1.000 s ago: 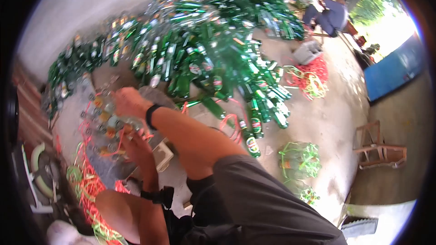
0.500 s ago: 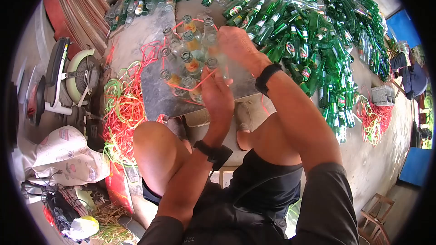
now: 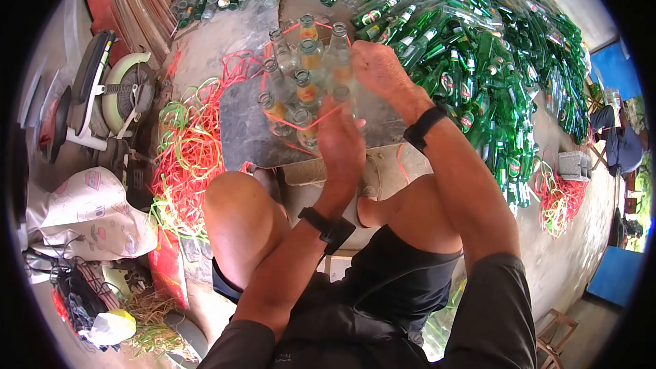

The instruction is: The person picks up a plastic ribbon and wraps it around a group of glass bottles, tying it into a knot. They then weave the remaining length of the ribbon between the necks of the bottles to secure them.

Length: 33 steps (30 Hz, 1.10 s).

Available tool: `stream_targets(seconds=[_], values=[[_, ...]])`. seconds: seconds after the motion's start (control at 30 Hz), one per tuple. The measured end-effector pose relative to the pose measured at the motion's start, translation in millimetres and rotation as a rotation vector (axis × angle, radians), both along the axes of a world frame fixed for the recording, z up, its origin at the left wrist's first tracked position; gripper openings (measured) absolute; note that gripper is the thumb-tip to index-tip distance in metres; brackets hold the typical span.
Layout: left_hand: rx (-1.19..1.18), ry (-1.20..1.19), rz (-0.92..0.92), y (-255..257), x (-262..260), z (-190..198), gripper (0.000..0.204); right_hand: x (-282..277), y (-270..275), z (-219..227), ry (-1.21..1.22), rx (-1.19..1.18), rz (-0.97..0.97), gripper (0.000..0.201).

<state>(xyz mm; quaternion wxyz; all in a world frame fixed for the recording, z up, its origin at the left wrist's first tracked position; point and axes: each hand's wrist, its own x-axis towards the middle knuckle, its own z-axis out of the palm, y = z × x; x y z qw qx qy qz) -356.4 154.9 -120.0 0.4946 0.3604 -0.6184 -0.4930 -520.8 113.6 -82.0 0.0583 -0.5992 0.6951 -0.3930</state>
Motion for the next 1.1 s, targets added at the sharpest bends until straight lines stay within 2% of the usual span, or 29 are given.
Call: stream_targets(seconds=[0.13,0.4,0.53,0.63,0.7,0.83,0.9,1.0,1.1], values=[[0.024,0.014,0.004,1,1,4,0.033,0,1,1,0.041,0.013,-0.003,0.004],[0.062,0.061,-0.026,1,3,6,0.032,12,20,15,0.28,0.055,0.001,0.011],[-0.024,0.037,-0.017,-1,5,2,0.033,16,26,16,0.351,0.11,0.009,0.009],[-0.062,0.011,-0.019,1,6,-3,0.035,26,35,22,0.446,0.203,-0.027,0.009],[-0.072,0.008,-0.022,0,5,0,0.036,31,37,24,0.643,0.218,-0.026,0.009],[0.013,0.069,-0.032,1,5,9,0.035,39,50,34,0.597,0.22,0.004,0.015],[0.069,0.074,-0.037,0,3,8,0.034,43,55,40,0.659,0.287,0.026,0.02],[0.031,0.089,-0.04,-2,-1,3,0.035,58,63,54,0.725,0.359,0.002,0.01],[0.014,0.165,0.002,-1,-3,0,0.037,59,68,64,0.697,0.337,0.073,0.01]])
